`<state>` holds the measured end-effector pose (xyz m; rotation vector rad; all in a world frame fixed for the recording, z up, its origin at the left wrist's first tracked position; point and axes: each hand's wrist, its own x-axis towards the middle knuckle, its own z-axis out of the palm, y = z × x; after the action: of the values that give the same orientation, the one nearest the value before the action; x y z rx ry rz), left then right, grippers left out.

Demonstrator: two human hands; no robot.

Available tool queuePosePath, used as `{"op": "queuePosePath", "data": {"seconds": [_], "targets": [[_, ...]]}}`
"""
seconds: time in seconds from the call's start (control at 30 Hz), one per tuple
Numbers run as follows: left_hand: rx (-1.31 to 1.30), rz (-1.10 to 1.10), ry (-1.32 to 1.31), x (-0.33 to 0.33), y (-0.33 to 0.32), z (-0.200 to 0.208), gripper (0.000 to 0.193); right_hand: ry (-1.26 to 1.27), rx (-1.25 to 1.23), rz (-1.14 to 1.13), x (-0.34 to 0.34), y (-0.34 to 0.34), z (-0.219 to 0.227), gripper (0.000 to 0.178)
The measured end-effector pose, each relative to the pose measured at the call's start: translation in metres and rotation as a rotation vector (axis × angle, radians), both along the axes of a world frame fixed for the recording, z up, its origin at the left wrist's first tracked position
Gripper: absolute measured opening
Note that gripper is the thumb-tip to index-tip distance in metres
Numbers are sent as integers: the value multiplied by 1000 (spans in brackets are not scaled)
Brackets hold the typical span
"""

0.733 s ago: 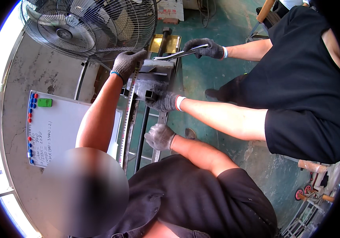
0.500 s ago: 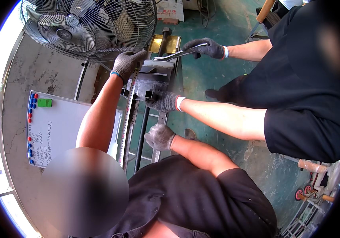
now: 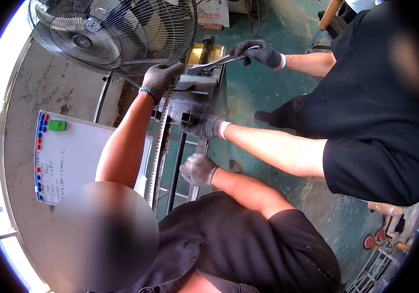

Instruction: The person measures and marks a metal rod using a tape measure and marker, then secures it in a metal cutting machine. They operate the machine to cut the rod and remove the cut pieces, repeating the process with additional rods.

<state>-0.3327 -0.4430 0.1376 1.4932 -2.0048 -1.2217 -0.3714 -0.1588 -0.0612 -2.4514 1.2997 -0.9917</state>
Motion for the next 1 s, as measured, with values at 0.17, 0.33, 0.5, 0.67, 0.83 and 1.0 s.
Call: {"op": "queuePosePath", "data": {"seconds": [0.17,0.33,0.5,0.67,0.83,1.0], "targets": [[10,-23,-5,-2,-2,0,63,-7,-9,-3,-2,1,3,21],[12,15,19,4,-5,-8,64,-15,-12,-4,0,0,4,22],[4,-13,-7,0,-3,-2,66,-12,-12,-21,-2,0,9,22],[19,-3,-4,-2,-2,0,68,-7,-3,-11,-3,-1,10,20],[25,-5,-35,-1,-4,0,71,3,-8,-12,-1,0,5,19],[-8,0,-28,-1,-2,-4,68,-13,-10,-12,-1,1,2,19]]}}
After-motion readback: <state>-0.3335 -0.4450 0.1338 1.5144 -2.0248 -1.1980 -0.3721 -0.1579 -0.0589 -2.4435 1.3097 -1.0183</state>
